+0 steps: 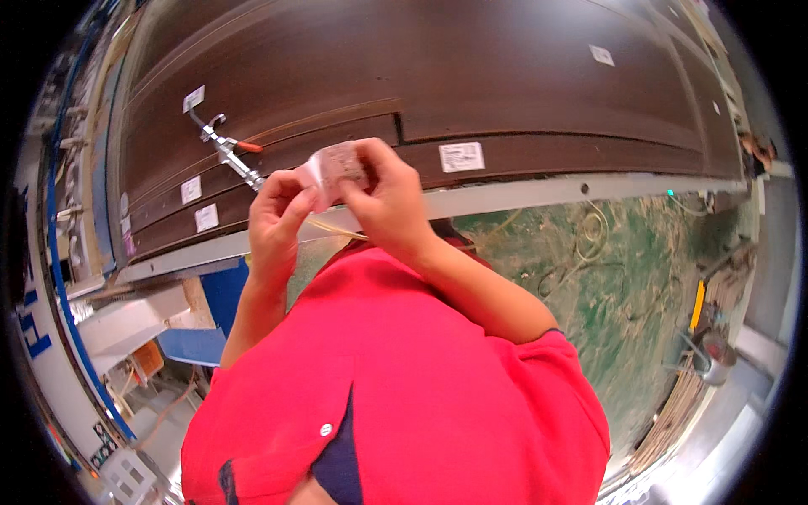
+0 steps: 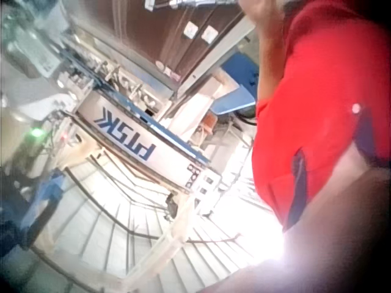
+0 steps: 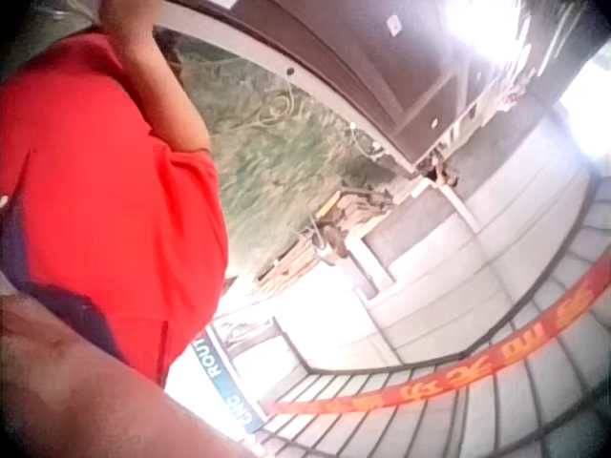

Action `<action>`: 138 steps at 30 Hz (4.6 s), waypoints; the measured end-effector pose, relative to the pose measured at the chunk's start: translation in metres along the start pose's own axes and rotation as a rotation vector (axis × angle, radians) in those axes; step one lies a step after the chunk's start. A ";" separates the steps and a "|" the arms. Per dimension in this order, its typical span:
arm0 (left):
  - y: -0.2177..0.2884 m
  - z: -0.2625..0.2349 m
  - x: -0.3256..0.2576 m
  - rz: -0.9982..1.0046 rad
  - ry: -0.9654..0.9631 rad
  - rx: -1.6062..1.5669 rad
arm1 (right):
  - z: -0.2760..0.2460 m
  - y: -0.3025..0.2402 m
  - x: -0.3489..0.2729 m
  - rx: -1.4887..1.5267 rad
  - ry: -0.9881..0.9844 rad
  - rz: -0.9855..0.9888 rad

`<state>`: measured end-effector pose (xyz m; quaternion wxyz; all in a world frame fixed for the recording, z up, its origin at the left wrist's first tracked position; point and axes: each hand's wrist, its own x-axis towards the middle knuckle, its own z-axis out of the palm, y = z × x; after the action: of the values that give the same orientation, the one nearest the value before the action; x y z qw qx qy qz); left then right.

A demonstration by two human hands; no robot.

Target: The person uses an air blow gun to clear dust from a large board on a CNC machine, peels off several adhesive labels, and wipes the edge of the board by hand.

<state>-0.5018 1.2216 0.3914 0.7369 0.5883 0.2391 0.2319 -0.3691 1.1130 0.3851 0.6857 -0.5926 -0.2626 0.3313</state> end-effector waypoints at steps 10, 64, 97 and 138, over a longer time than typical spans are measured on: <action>-0.004 0.007 -0.004 0.056 -0.097 0.066 | 0.003 -0.002 -0.009 -0.123 0.001 -0.172; -0.002 -0.005 -0.009 0.003 0.056 0.121 | -0.002 -0.001 -0.010 0.258 -0.160 0.026; -0.008 0.002 -0.004 -0.125 -0.196 -0.132 | -0.008 0.004 -0.006 0.090 -0.148 -0.025; -0.004 0.000 0.008 0.094 -0.124 0.331 | -0.001 0.013 0.004 0.037 -0.066 -0.006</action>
<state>-0.4956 1.2260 0.3867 0.6316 0.7252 0.2002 0.1870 -0.3677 1.1160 0.3720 0.6885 -0.5676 -0.2807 0.3536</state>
